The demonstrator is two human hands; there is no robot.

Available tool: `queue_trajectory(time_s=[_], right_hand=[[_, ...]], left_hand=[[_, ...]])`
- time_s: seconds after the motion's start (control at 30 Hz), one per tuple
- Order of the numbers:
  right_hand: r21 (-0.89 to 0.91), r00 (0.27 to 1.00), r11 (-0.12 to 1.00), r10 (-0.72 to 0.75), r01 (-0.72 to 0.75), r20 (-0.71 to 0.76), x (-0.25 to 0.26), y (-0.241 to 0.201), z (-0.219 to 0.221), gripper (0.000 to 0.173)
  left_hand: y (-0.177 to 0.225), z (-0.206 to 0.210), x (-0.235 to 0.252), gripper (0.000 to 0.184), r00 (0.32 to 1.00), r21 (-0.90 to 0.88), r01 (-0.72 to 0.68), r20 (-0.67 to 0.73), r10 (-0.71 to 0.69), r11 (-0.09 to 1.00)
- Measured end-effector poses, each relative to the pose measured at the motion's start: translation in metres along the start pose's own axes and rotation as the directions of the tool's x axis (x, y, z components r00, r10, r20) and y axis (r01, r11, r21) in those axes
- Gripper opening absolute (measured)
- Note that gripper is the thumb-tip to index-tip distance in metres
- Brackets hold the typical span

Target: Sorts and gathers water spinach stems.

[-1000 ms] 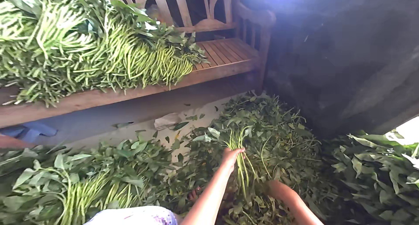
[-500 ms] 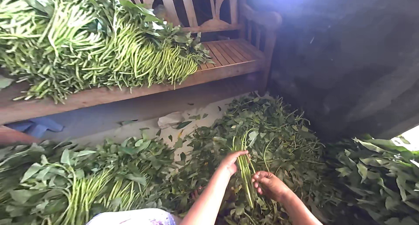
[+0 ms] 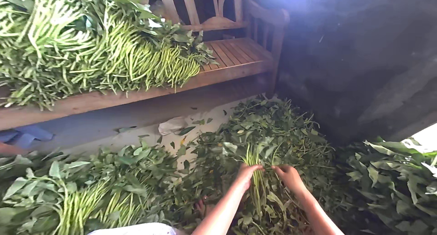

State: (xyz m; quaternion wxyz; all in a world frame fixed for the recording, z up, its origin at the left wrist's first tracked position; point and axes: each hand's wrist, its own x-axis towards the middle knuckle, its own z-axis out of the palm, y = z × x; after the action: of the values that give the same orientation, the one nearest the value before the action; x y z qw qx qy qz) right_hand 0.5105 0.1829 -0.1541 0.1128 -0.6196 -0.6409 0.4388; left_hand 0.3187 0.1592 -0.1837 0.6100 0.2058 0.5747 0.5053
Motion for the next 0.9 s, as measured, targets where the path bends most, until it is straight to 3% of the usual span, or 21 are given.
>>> queue_trajectory(time_s=[0.1, 0.2, 0.33, 0.47, 0.57, 0.7, 0.77, 0.83, 0.9], right_hand=[[0.341, 0.998, 0.94, -0.004, 0.024, -0.06, 0.011, -0.008, 0.016, 0.038], [0.628, 0.996, 0.774, 0.066, -0.087, 0.057, 0.019, 0.009, 0.029, 0.027], [0.73, 0.979, 0.658, 0.059, -0.186, 0.196, 0.02, 0.017, 0.041, 0.02], [0.725, 0.966, 0.67, -0.043, -0.161, 0.254, 0.023, 0.015, 0.043, 0.02], [0.654, 0.955, 0.742, -0.068, -0.144, 0.288, 0.03, 0.015, 0.042, 0.025], [0.253, 0.993, 0.96, 0.116, -0.121, 0.034, 0.055, 0.051, 0.034, 0.039], [0.043, 0.981, 0.98, 0.193, -0.193, -0.006, 0.061, 0.068, 0.034, 0.039], [-0.18, 0.964, 0.952, 0.26, -0.247, 0.051, 0.058, 0.069, 0.041, 0.04], [-0.288, 0.955, 0.925, 0.282, -0.246, 0.089, 0.059, 0.071, 0.054, 0.039]], left_hand=[[-0.01, 0.017, -0.016, 0.048, 0.999, 0.12, -0.01, 0.046, 0.004, 0.993], [-0.01, 0.019, -0.022, 0.042, 0.99, 0.033, 0.069, 0.118, -0.073, 0.997], [-0.01, 0.01, -0.024, 0.041, 0.963, -0.014, 0.153, 0.225, -0.146, 0.988], [-0.001, -0.001, -0.021, 0.032, 0.928, -0.057, 0.218, 0.322, -0.188, 0.974], [0.011, -0.005, -0.017, 0.021, 0.938, -0.085, 0.235, 0.28, -0.203, 0.968], [0.033, -0.02, -0.009, 0.016, 0.993, -0.175, 0.093, 0.09, -0.078, 0.98], [0.043, -0.033, -0.002, 0.018, 1.0, -0.178, -0.023, -0.024, 0.019, 0.984], [0.047, -0.044, 0.005, 0.022, 0.991, -0.188, -0.09, -0.115, 0.069, 0.978], [0.046, -0.052, 0.01, 0.023, 0.981, -0.205, -0.114, -0.176, 0.078, 0.972]])
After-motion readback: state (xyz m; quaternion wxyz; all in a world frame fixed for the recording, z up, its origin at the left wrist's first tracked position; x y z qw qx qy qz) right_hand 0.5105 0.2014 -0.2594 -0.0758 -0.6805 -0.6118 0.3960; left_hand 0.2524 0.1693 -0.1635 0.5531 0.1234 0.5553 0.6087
